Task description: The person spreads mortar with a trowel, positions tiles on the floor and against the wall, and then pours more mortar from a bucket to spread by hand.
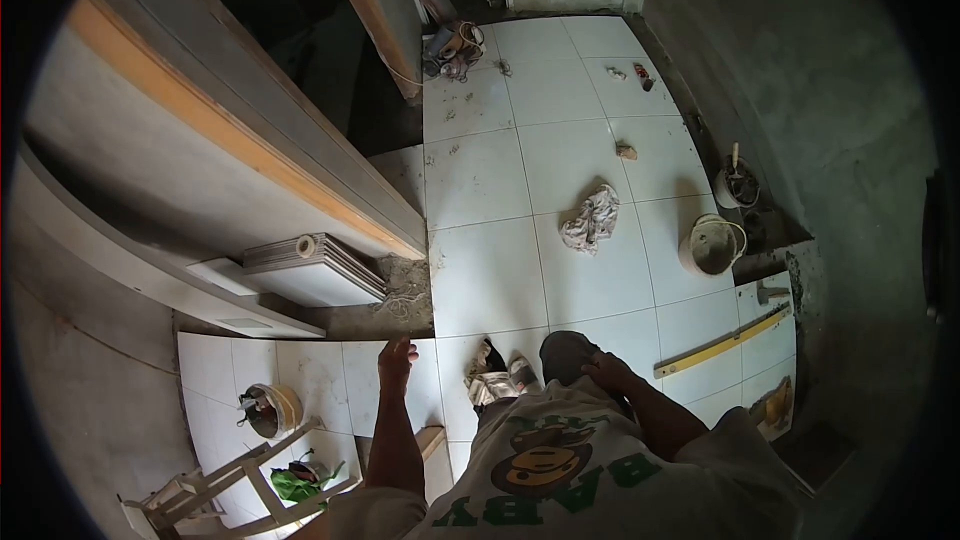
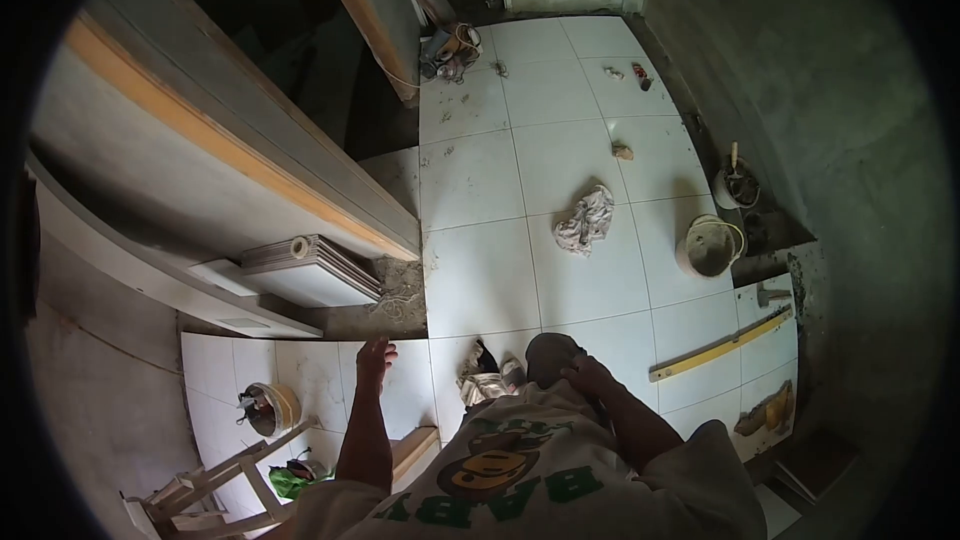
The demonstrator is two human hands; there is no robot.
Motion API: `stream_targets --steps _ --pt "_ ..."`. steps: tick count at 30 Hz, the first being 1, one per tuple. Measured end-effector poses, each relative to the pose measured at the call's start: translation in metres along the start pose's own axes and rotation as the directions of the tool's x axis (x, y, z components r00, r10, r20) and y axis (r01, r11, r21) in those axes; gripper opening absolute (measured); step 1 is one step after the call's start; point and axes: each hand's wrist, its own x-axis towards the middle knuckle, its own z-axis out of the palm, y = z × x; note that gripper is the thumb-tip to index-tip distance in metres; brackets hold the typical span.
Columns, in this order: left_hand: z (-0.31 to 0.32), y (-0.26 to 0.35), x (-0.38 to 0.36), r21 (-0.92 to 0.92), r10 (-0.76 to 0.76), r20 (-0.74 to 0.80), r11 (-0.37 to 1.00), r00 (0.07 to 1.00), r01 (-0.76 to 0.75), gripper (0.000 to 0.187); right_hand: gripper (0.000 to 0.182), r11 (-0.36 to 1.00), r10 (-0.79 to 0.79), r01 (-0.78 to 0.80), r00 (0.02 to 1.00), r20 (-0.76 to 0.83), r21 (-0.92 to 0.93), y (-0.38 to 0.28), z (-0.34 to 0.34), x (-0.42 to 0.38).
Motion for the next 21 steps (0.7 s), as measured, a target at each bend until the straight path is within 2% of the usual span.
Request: stream_targets --steps 2,3,4,6,7,8,9,10,11,12,14,15,16,17,18,19,20,21 --pt "0.011 0.016 0.031 0.044 0.019 -0.019 0.999 1.000 -0.018 0.028 0.051 0.989 0.054 -0.044 0.996 -0.065 0.143 -0.023 -0.008 0.030" --pt "0.018 0.012 0.046 0.036 0.016 0.011 0.999 1.000 -0.016 0.027 0.049 0.983 0.002 -0.005 1.000 0.017 0.185 -0.025 -0.018 0.051" --pt "0.025 -0.002 0.064 0.021 -0.037 0.049 0.999 0.998 0.036 0.026 0.049 0.981 -0.002 -0.002 1.000 0.018 0.193 -0.028 -0.026 0.068" --pt "0.043 -0.037 0.094 0.118 -0.144 0.140 0.985 0.980 0.128 0.028 0.046 0.995 0.028 -0.037 0.995 0.097 0.090 -0.029 -0.046 0.112" --pt "0.051 -0.042 0.101 0.213 -0.214 0.198 0.962 0.957 0.171 0.027 0.042 0.938 0.104 -0.139 0.987 0.125 0.318 -0.031 -0.060 0.126" --pt "0.056 -0.075 0.120 0.158 -0.211 0.278 0.972 0.937 0.172 0.027 0.038 0.822 0.163 -0.230 0.972 0.170 0.522 -0.033 -0.077 0.140" --pt "0.062 -0.084 0.132 0.185 -0.285 0.301 0.954 0.910 0.237 0.028 0.033 0.863 0.121 -0.204 0.972 0.204 0.461 -0.020 -0.086 0.164" --pt "0.060 -0.062 0.135 0.357 -0.198 0.441 0.934 0.875 0.031 0.031 0.029 0.900 0.084 -0.178 0.966 0.244 0.397 0.004 -0.093 0.194" --pt "0.058 -0.058 0.152 0.584 -0.008 0.580 0.701 0.815 -0.409 0.033 0.027 0.947 0.170 -0.243 0.933 0.317 0.210 0.038 -0.096 0.236" --pt "0.061 0.012 0.138 0.488 -0.258 0.415 0.872 0.872 0.026 0.032 0.026 0.955 0.274 -0.298 0.884 0.379 0.004 0.061 -0.093 0.265" --pt "0.066 0.015 0.193 0.373 -0.141 0.416 0.927 0.898 -0.027 0.030 0.023 0.993 0.116 -0.112 0.972 0.204 -0.033 0.041 -0.146 0.303" --pt "0.069 -0.007 0.227 0.046 -0.258 0.243 0.966 0.935 0.255 0.030 0.026 0.981 0.151 -0.127 0.974 0.168 -0.149 0.014 -0.174 0.330" --pt "0.067 0.012 0.250 0.064 -0.117 0.167 0.992 0.979 0.108 0.029 0.030 0.953 0.186 -0.147 0.974 0.131 -0.264 -0.023 -0.207 0.353" --pt "0.067 0.046 0.268 0.016 -0.154 0.071 0.988 0.985 0.154 0.026 0.035 0.912 0.220 -0.171 0.971 0.093 -0.372 -0.062 -0.241 0.375" --pt "0.071 0.114 0.273 -0.073 -0.227 0.005 0.971 0.974 0.226 0.025 0.037 0.954 0.165 -0.159 0.986 0.001 -0.255 -0.069 -0.256 0.414" --pt "0.074 0.136 0.296 -0.156 -0.159 0.004 0.975 0.987 0.158 0.031 0.037 0.956 0.071 -0.082 0.996 -0.049 -0.282 -0.105 -0.286 0.444" --pt "0.080 0.171 0.310 -0.155 -0.171 -0.006 0.974 0.985 0.168 0.027 0.036 0.969 -0.014 -0.012 0.995 -0.104 -0.249 -0.154 -0.316 0.461" --pt "0.085 0.175 0.335 -0.147 -0.132 0.030 0.980 0.991 0.135 0.027 0.034 0.966 -0.043 0.004 0.989 -0.142 -0.260 -0.188 -0.335 0.486"
